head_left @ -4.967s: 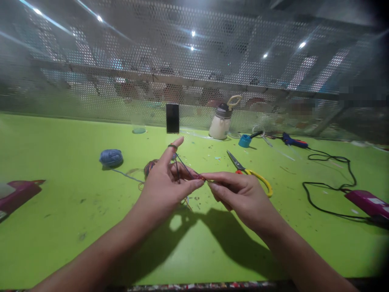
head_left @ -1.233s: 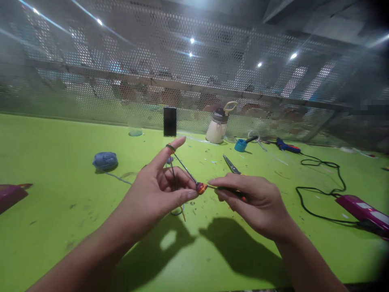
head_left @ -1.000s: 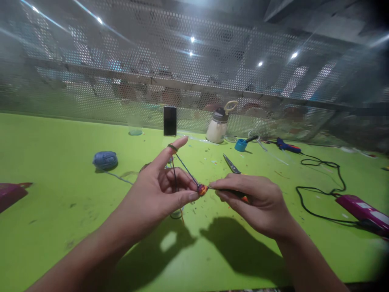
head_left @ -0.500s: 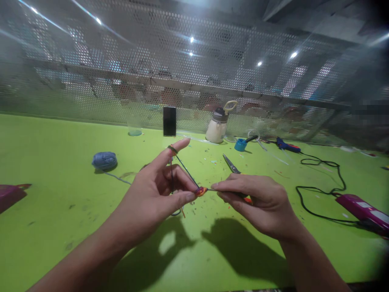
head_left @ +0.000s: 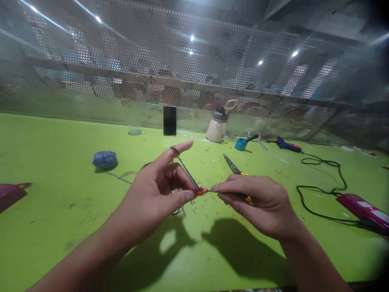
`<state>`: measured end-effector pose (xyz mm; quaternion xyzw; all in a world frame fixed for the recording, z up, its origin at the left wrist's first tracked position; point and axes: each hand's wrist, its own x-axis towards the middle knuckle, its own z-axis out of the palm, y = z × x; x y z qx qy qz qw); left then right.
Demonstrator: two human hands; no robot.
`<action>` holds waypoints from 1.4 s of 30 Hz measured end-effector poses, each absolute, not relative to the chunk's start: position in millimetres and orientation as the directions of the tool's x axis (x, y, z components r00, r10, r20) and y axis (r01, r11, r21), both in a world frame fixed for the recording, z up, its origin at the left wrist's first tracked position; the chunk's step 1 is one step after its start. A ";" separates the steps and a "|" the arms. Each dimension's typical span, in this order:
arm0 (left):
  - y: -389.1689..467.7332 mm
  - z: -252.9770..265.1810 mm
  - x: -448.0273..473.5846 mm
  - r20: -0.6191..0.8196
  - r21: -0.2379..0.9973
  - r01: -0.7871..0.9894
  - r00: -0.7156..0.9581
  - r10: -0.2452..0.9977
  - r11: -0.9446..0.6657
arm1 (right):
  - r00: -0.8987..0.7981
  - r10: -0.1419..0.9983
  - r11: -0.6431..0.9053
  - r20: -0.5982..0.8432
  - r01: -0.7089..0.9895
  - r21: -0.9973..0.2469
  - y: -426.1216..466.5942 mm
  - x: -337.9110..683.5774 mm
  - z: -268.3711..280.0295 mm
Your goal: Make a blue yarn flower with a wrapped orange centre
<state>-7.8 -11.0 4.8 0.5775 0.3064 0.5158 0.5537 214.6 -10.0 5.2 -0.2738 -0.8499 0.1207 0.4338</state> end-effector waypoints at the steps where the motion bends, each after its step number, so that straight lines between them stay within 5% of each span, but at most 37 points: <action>1: -11.0 5.0 -7.7 0.255 0.955 -0.219 0.279 0.926 -0.198 | -0.471 0.572 0.820 0.672 0.359 -0.446 -10.3 214.6 5.0; 10: -8.2 5.5 -6.8 0.188 0.964 -0.243 0.340 0.922 -0.107 | -0.444 0.644 0.748 0.623 0.193 -0.635 -11.1 209.3 2.7; 16: -9.5 7.1 -4.4 0.171 0.951 -0.297 0.280 0.945 -0.084 | -0.336 0.885 0.327 0.322 -0.045 -0.944 -9.5 202.0 -10.3; 24: -15.6 5.4 5.2 0.206 0.948 -0.259 0.062 0.977 -0.183 | -0.353 0.930 0.002 0.099 -0.265 -0.964 -10.4 187.2 -16.4; 42: -15.5 2.4 8.3 0.116 0.951 -0.304 0.166 0.979 -0.061 | -0.380 0.915 0.065 0.134 -0.189 -0.980 -9.8 188.3 -15.5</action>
